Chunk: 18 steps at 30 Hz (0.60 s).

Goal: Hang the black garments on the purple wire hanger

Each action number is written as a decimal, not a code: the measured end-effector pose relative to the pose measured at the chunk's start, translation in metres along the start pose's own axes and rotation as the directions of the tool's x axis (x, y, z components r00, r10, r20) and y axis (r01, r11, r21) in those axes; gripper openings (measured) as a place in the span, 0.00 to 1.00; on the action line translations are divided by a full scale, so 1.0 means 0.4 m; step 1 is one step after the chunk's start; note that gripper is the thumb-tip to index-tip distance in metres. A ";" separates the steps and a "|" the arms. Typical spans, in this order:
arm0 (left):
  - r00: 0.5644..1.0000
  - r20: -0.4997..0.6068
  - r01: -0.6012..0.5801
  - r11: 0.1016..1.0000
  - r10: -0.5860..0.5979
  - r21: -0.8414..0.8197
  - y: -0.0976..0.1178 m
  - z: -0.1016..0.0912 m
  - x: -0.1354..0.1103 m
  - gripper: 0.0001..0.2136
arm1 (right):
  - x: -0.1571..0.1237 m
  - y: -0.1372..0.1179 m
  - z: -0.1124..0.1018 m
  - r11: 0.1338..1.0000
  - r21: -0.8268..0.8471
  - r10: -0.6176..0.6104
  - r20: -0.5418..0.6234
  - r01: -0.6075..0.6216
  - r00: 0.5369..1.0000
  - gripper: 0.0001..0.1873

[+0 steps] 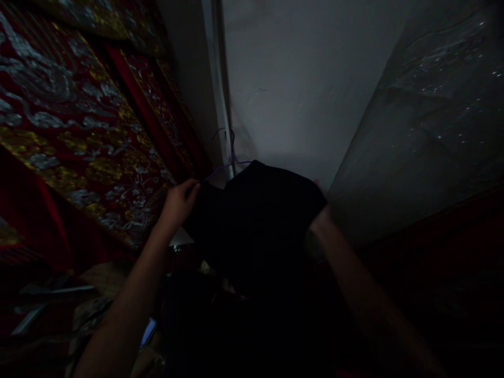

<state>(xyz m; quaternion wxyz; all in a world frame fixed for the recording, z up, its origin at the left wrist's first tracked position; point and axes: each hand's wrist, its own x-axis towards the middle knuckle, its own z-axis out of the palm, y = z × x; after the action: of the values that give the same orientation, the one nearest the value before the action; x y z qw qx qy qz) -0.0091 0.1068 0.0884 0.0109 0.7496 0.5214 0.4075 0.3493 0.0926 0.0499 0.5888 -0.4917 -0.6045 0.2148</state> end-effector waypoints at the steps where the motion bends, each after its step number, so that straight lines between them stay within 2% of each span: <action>1: 1.000 -0.002 0.000 1.000 0.000 0.009 -0.004 -0.002 -0.001 0.16 | 0.001 -0.007 -0.008 0.990 0.125 0.068 0.018 -0.069 0.998 0.19; 3: 0.999 -0.040 -0.016 1.000 0.016 0.000 0.001 0.001 0.002 0.15 | 0.004 -0.025 -0.020 0.891 0.396 0.225 0.037 -0.221 0.974 0.21; 4: 0.997 -0.071 -0.040 0.999 0.039 -0.010 0.009 0.004 0.004 0.15 | 0.008 -0.035 -0.024 0.831 0.496 0.278 0.023 -0.252 0.960 0.22; 7: 0.971 -0.190 -0.153 0.988 0.146 -0.021 0.053 0.010 0.008 0.15 | 0.020 -0.063 -0.029 0.775 0.612 0.308 -0.146 -0.159 0.940 0.22; 10: 0.937 -0.266 -0.241 0.970 0.227 -0.020 0.103 -0.005 -0.005 0.16 | 0.015 -0.082 -0.033 0.780 0.622 0.315 -0.293 -0.070 0.903 0.22; 14: 0.933 -0.298 -0.239 0.966 0.200 -0.100 0.146 -0.047 -0.043 0.12 | -0.064 -0.099 -0.012 0.838 0.546 0.318 -0.482 -0.004 0.816 0.24; 16: 0.964 -0.235 -0.172 0.966 0.124 -0.195 0.161 -0.066 -0.059 0.12 | -0.125 -0.103 0.015 0.881 0.474 0.296 -0.546 -0.003 0.784 0.25; 17: 0.983 -0.168 -0.119 0.957 0.076 -0.263 0.168 -0.074 -0.064 0.13 | -0.155 -0.104 0.030 0.900 0.435 0.279 -0.555 -0.012 0.784 0.25; 18: 0.996 -0.089 -0.057 0.940 0.028 -0.337 0.173 -0.079 -0.068 0.15 | -0.179 -0.103 0.047 0.918 0.395 0.251 -0.537 -0.023 0.805 0.26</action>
<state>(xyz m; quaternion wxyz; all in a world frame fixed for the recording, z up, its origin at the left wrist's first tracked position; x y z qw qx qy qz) 0.0216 0.0408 0.1238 0.1094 0.7300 0.4271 0.5222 0.3054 0.0203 0.0446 0.8084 -0.4565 -0.3079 0.2081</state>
